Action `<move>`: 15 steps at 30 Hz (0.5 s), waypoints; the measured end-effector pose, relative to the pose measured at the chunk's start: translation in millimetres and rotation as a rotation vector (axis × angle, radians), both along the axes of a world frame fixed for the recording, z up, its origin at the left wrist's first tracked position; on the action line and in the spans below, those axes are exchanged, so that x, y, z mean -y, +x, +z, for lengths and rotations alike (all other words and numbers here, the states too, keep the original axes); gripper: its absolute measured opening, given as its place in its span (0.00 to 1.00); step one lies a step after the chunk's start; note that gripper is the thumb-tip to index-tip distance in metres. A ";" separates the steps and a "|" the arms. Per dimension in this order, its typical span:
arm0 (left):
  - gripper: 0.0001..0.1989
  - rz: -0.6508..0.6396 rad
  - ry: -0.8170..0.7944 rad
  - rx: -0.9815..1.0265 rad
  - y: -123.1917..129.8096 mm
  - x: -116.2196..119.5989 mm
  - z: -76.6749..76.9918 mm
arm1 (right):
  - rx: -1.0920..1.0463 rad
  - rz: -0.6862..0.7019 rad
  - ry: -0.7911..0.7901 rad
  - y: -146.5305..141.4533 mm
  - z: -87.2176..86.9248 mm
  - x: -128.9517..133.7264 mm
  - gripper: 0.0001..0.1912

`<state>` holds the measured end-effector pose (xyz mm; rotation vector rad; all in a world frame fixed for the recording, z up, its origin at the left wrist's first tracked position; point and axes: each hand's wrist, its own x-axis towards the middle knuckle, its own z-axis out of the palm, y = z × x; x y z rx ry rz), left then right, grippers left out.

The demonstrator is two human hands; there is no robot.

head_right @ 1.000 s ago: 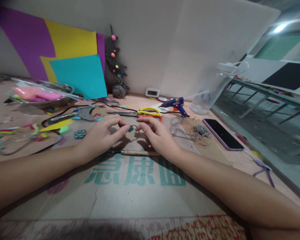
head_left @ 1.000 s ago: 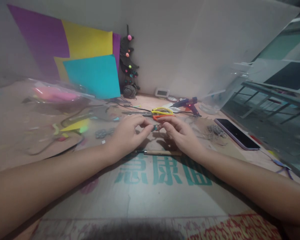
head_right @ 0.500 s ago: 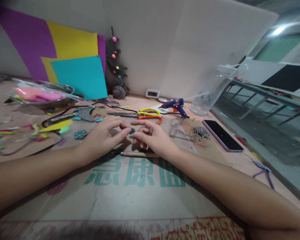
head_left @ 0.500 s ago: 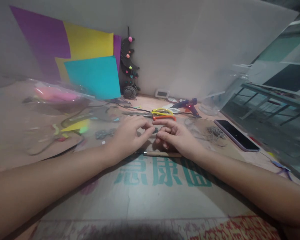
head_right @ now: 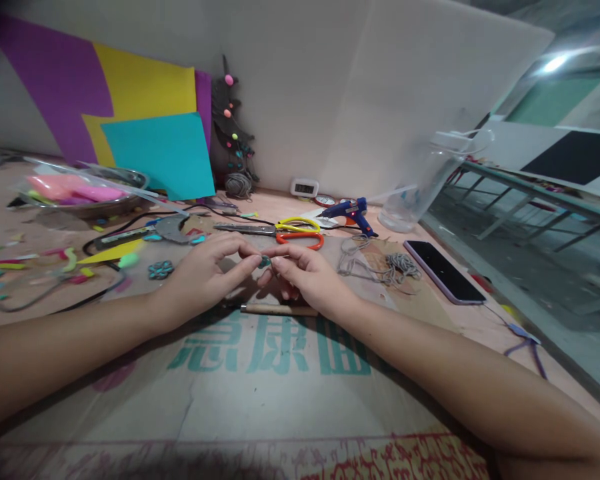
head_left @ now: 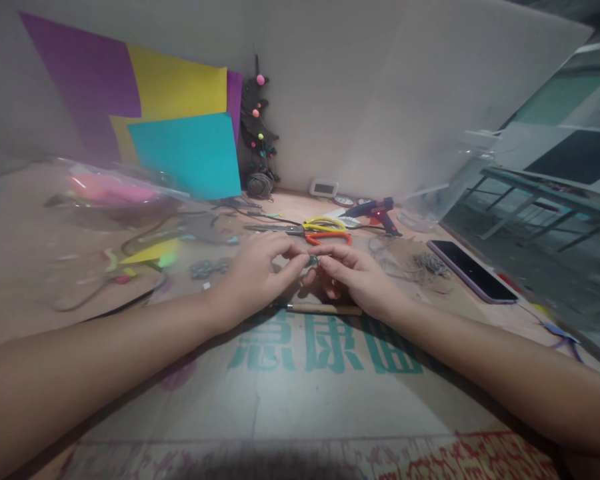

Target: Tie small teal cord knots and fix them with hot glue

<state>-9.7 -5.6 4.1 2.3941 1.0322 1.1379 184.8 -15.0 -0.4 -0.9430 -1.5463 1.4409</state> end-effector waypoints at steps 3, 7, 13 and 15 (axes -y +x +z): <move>0.11 -0.002 0.010 0.006 0.2 -0.2 0.2 | 0.003 -0.011 -0.023 -0.9 0.0 -0.7 0.18; 0.11 -0.012 0.021 0.011 0.1 -0.6 -0.3 | 0.019 -0.022 -0.027 -1.3 -0.7 -1.4 0.17; 0.11 -0.012 0.055 -0.007 -0.3 -2.0 -3.2 | 0.046 -0.047 -0.002 -1.6 -1.1 -1.1 0.16; 0.10 -0.014 0.060 -0.009 -0.3 -2.3 -3.7 | 0.054 -0.052 0.007 -2.2 -0.4 -0.3 0.16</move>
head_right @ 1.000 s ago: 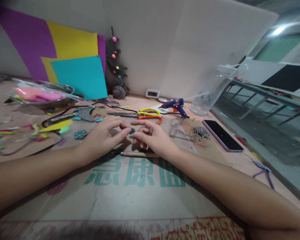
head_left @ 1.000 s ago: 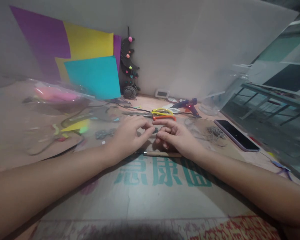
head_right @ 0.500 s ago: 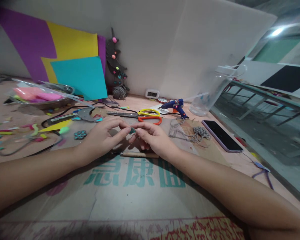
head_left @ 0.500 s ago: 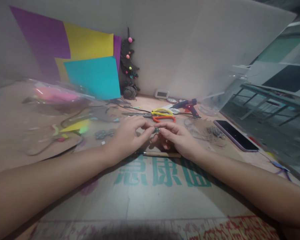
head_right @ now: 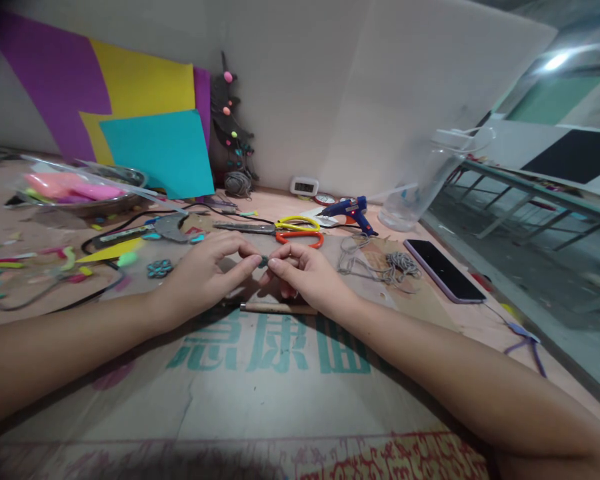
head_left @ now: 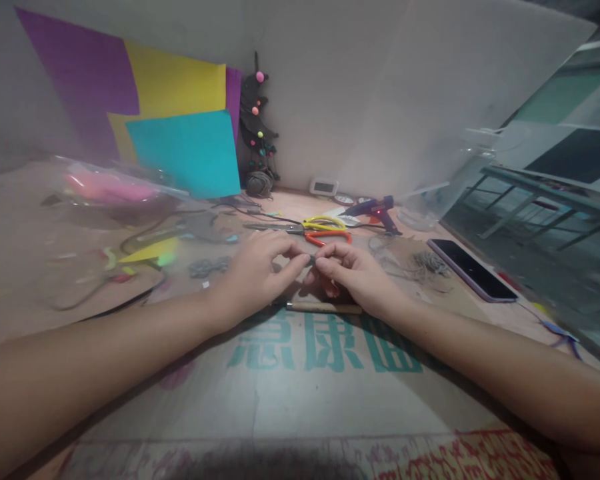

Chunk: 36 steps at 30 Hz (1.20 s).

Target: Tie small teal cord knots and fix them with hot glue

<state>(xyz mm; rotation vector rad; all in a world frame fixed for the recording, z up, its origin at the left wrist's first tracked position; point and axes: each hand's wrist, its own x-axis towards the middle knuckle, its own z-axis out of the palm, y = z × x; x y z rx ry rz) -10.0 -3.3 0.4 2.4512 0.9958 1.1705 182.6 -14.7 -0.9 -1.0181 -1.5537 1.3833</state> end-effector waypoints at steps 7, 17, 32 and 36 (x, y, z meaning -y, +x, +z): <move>0.12 -0.034 0.004 -0.022 -1.0 -1.7 -1.0 | 0.010 -0.021 0.021 -1.7 2.8 2.7 0.18; 0.14 -0.021 -0.075 -0.027 -1.0 0.0 3.0 | 0.058 -0.065 0.106 -3.3 6.4 4.3 0.17; 0.10 0.035 -0.111 0.009 0.0 -0.1 3.9 | 0.073 -0.072 0.122 -0.3 2.1 2.6 0.16; 0.09 0.024 -0.072 -0.013 0.0 0.3 2.6 | 0.080 -0.068 0.083 -0.9 0.8 1.1 0.16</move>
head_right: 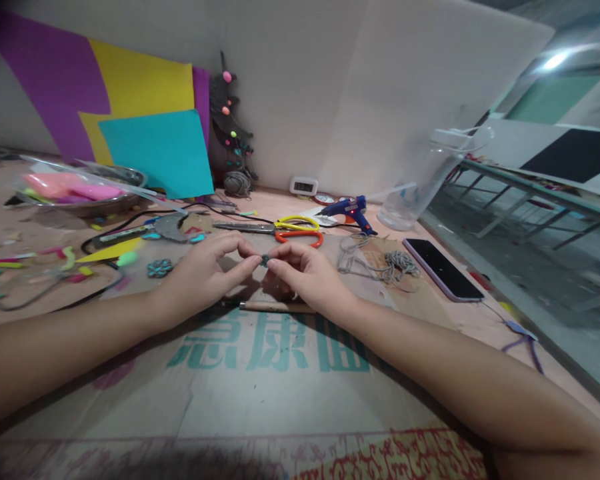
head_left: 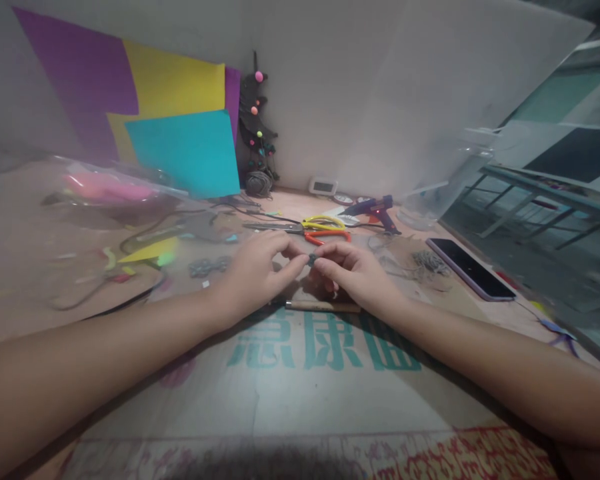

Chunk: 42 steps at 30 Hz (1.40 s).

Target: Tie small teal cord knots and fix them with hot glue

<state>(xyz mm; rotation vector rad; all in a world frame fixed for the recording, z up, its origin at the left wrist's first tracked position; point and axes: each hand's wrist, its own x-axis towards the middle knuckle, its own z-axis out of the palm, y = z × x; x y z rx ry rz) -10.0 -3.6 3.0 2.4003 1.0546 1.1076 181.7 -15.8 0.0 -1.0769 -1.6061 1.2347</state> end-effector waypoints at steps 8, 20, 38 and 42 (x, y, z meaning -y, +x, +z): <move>0.12 -0.037 -0.025 -0.016 -1.0 -1.1 0.1 | 0.037 -0.014 0.054 -1.1 0.4 1.1 0.14; 0.06 -0.009 -0.028 -0.022 1.2 -1.1 -1.7 | 0.076 -0.007 0.047 -1.0 1.2 2.1 0.13; 0.09 -0.035 -0.043 -0.025 -1.6 -4.3 -3.0 | -0.013 -0.061 0.073 0.7 -0.4 -0.4 0.15; 0.12 -0.035 -0.131 0.014 -2.3 -7.3 -5.9 | -0.026 -0.079 0.074 1.4 -0.1 -0.4 0.15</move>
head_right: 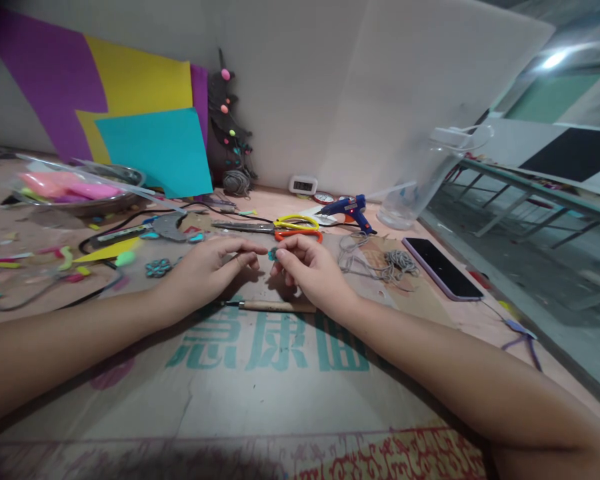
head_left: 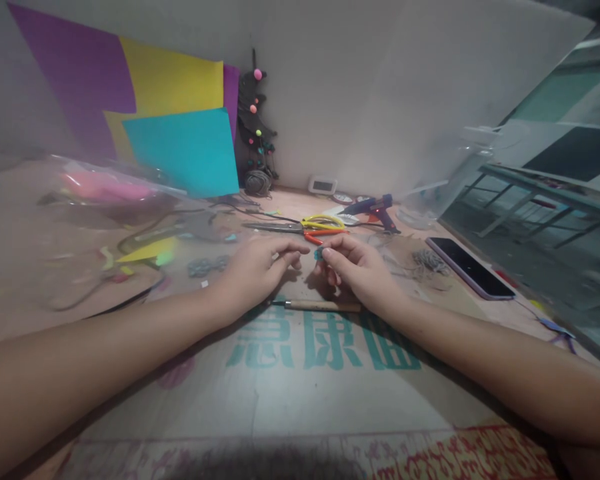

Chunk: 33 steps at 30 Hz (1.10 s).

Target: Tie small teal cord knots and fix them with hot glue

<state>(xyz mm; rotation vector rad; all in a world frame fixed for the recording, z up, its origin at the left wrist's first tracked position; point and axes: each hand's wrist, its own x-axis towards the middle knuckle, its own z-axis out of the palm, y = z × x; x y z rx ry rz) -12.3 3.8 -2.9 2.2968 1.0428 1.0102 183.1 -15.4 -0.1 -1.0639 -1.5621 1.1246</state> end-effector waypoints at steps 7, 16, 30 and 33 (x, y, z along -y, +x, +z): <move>0.10 0.031 -0.106 0.053 0.5 1.5 2.6 | 0.009 0.002 0.015 0.0 -0.8 -1.6 0.15; 0.16 -0.018 0.008 -0.023 0.4 3.1 4.2 | 0.000 0.037 -0.008 -0.2 -1.8 -2.5 0.16; 0.09 0.038 0.081 -0.041 3.5 4.6 3.3 | 0.016 0.088 0.010 -0.1 -3.1 -2.2 0.16; 0.10 0.040 0.092 -0.051 3.9 4.5 2.8 | 0.017 0.087 -0.007 -0.7 -2.6 -1.1 0.17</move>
